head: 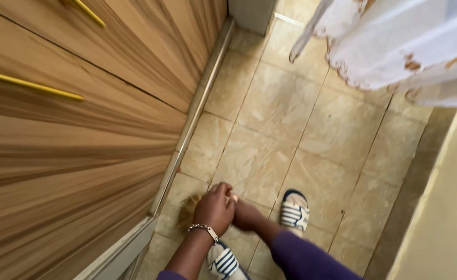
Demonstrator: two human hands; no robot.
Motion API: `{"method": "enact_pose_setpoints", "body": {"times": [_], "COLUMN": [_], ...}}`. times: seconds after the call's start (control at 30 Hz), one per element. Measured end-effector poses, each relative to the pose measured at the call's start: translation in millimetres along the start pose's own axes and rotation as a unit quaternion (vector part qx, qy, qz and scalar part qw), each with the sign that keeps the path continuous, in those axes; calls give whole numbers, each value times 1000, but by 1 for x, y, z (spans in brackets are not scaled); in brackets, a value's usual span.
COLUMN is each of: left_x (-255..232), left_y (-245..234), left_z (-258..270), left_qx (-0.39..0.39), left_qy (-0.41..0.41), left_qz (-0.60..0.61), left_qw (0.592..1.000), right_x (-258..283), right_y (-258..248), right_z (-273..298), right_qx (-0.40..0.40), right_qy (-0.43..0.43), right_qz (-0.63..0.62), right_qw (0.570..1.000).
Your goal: Cleaning a small rug and sweeping a tiled floor area using a hand broom.
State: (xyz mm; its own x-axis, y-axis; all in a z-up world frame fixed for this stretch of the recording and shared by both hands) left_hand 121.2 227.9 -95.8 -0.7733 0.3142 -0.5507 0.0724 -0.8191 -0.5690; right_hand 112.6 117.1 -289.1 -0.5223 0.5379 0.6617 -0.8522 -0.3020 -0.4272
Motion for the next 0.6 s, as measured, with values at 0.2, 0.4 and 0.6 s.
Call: {"method": "enact_pose_setpoints", "body": {"times": [0.2,0.4,0.6], "left_x": [38,63,72], "left_y": [-26,-45,-70], "left_z": [21,-4,-19], "left_qx": [-198,-206,-180], "left_qy": [-19,-68,-136], "left_qz": [-12,-37,-34], "left_qw": [980,975,974], "right_x": [-19,23,57], "right_y": [-176,-206,-59], "right_z": [-21,20,45], "right_qx": [-253,-338,-47], "right_qy": [271,178,57], "right_qz": [-17,3,-85], "right_qw": [929,924,994]}}
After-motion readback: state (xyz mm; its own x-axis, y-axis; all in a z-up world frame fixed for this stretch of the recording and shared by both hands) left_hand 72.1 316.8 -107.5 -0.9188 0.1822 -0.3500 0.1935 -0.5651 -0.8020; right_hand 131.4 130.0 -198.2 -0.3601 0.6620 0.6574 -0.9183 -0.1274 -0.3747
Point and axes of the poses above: each hand's wrist, its own z-axis away from the middle knuckle, its own y-axis out of the palm, x = y × z, the point moved 10 cm from there along -z, towards the middle knuckle, and after that the axes turned 5 degrees about z, right-handed, at the moved point
